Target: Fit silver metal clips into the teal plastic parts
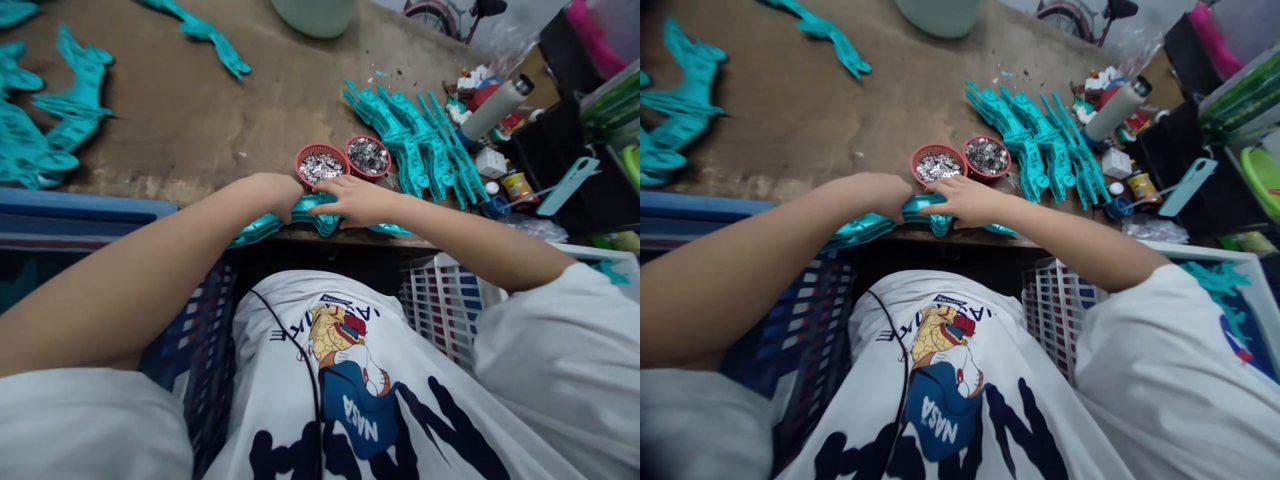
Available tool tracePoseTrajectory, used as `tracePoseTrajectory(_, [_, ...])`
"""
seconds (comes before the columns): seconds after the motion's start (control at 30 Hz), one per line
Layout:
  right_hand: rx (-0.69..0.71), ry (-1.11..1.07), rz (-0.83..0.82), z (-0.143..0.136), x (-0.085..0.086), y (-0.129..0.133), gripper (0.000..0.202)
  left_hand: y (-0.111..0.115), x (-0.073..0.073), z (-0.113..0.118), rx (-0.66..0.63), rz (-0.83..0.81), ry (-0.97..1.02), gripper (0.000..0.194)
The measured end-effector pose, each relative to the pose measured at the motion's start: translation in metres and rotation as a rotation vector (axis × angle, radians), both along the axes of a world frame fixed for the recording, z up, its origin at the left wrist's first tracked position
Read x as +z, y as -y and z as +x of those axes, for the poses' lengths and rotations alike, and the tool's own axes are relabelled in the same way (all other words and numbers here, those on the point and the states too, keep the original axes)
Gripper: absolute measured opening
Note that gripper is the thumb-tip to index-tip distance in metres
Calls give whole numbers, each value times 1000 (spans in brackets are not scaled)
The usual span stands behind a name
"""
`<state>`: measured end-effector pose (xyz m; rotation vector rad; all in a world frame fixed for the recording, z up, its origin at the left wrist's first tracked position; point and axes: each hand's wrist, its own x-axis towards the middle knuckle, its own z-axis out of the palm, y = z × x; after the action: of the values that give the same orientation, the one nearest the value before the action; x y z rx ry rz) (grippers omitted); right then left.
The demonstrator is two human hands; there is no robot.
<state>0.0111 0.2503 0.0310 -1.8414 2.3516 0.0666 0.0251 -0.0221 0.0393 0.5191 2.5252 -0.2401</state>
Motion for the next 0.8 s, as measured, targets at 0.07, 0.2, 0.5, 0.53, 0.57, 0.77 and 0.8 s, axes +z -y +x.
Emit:
tracePoseTrajectory(0.07, [115,-50,80,-10,0,20,80,-4,9,6,29,13,26,85])
tracePoseTrajectory(0.2, [229,-138,185,-16,2,44,58,-11,29,20,66,11,88,80])
tracePoseTrajectory(0.5, [259,-29,163,-23,0,49,75,-15,24,17,-65,-20,53,82])
tracePoseTrajectory(0.53, [254,-11,154,-20,0,47,78,-15,22,15,-101,-26,55,82])
tracePoseTrajectory(0.57, [236,-6,145,-15,-1,46,81,-15,21,14,-139,-30,52,82])
tracePoseTrajectory(0.77, [29,-20,136,15,-13,44,71,-17,15,9,-270,-26,-7,76])
tracePoseTrajectory(0.8, [27,-14,139,14,-15,46,71,-17,15,7,-283,-32,-12,74])
